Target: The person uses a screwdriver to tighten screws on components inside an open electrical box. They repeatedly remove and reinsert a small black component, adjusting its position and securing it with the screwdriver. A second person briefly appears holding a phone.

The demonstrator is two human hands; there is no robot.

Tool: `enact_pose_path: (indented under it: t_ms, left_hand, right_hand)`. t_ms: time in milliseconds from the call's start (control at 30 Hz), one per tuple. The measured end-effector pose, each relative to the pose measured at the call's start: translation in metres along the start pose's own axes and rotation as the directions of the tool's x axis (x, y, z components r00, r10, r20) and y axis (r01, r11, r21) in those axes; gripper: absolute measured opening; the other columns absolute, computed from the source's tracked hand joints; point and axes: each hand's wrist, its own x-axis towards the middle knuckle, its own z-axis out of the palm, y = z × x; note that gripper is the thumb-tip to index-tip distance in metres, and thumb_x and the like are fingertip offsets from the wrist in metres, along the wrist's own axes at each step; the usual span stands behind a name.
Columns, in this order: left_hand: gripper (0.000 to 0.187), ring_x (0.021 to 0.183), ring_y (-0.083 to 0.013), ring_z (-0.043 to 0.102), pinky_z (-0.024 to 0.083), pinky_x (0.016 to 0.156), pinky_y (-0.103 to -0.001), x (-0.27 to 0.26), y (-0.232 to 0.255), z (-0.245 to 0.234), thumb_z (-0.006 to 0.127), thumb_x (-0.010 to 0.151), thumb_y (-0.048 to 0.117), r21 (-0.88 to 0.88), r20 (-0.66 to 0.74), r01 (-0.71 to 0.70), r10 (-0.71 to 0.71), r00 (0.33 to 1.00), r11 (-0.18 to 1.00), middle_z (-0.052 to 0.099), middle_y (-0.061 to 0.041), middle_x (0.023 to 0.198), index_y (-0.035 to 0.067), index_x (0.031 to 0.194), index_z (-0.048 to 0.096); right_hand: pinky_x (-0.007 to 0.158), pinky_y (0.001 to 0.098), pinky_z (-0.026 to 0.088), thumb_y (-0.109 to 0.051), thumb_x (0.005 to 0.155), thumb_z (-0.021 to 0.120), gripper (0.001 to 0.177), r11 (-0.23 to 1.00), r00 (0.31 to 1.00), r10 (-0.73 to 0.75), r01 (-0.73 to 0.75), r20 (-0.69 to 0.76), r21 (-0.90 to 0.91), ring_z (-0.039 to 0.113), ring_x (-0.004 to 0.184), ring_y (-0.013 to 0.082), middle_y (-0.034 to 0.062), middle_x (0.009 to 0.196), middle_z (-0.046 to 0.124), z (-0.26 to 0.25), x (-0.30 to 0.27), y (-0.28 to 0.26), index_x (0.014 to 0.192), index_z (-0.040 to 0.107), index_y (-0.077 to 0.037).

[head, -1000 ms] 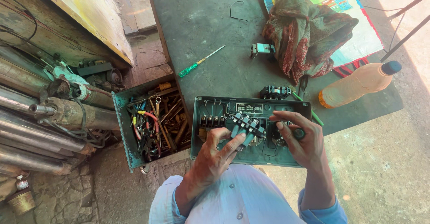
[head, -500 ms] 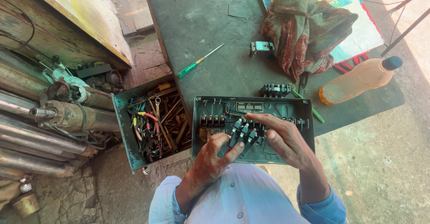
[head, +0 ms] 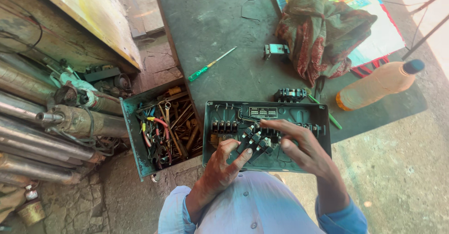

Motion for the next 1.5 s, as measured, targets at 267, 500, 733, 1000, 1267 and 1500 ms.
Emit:
enact_pose_path:
  t_ms: [267, 500, 733, 1000, 1267, 1500]
  left_hand:
    - [0.081, 0.11, -0.032, 0.064, 0.06, 0.084, -0.039, 0.0, -0.004, 0.013, 0.092, 0.07, 0.002, -0.09, -0.132, 0.279, -0.289, 0.948, 0.956, 0.053, -0.015, 0.123, 0.016, 0.139, 0.051]
    - [0.076, 0.113, -0.0287, 0.067, 0.062, 0.088, -0.038, -0.003, -0.009, 0.011, 0.091, 0.073, -0.002, -0.255, -0.213, 0.299, -0.355, 0.91, 0.92, 0.055, -0.017, 0.125, 0.013, 0.135, 0.049]
    - [0.079, 0.116, -0.0297, 0.064, 0.061, 0.09, -0.038, 0.007, 0.0, 0.005, 0.092, 0.073, 0.002, -0.192, -0.074, 0.285, -0.303, 0.95, 0.939, 0.051, -0.016, 0.128, 0.014, 0.138, 0.049]
    - [0.08, 0.124, -0.0352, 0.059, 0.056, 0.103, -0.04, 0.045, 0.024, 0.001, 0.089, 0.067, 0.001, -0.208, 0.256, 0.359, -0.304, 0.918, 0.91, 0.046, -0.02, 0.139, 0.006, 0.139, 0.053]
    - [0.081, 0.119, -0.0357, 0.059, 0.052, 0.102, -0.04, 0.067, 0.028, 0.01, 0.084, 0.068, 0.004, -0.179, 0.49, 0.417, -0.287, 0.823, 0.891, 0.053, -0.019, 0.127, -0.006, 0.14, 0.049]
    - [0.081, 0.115, -0.0334, 0.06, 0.054, 0.097, -0.039, 0.07, 0.027, 0.024, 0.086, 0.067, 0.005, -0.159, 0.519, 0.424, -0.29, 0.804, 0.891, 0.052, -0.017, 0.122, -0.006, 0.139, 0.051]
  right_hand:
    - [0.102, 0.0417, 0.047, -0.058, 0.105, 0.044, 0.072, 0.999, 0.996, -0.046, 0.045, 0.077, 0.016, 0.062, 0.125, 0.0323, 0.0223, 0.141, 0.061, 0.009, -0.008, -0.011, 0.14, 0.057, 0.003]
    - [0.048, 0.0214, 0.029, -0.058, 0.107, 0.039, 0.075, 0.977, 0.971, 0.122, -0.082, -0.204, 0.197, 0.038, 0.046, 0.0041, 0.0024, 0.062, 0.051, -0.006, -0.041, 0.007, 0.131, 0.071, 0.005]
    - [0.043, 0.0243, 0.035, -0.057, 0.112, 0.034, 0.074, 0.955, 0.87, 0.078, 0.075, -0.486, 0.286, 0.039, 0.047, 0.006, 0.0176, 0.083, 0.07, 0.0, -0.048, -0.002, 0.122, 0.067, 0.008]
    - [0.05, 0.0253, 0.032, -0.055, 0.118, 0.038, 0.073, 0.93, 0.748, 0.023, 0.227, -0.663, 0.288, 0.04, 0.045, 0.0108, 0.0183, 0.074, 0.061, -0.007, -0.055, -0.01, 0.112, 0.066, 0.011]
    - [0.052, 0.0342, 0.037, -0.05, 0.119, 0.04, 0.071, 0.854, 0.545, -0.02, 0.445, -0.838, 0.269, 0.039, 0.039, 0.0146, 0.0119, 0.058, 0.046, 0.004, -0.062, -0.001, 0.09, 0.063, 0.011]
    - [0.055, 0.0336, 0.038, -0.051, 0.121, 0.039, 0.073, 0.862, 0.54, -0.05, 0.449, -0.84, 0.237, 0.038, 0.042, 0.0146, 0.0119, 0.06, 0.046, 0.003, -0.065, 0.004, 0.091, 0.063, 0.011]
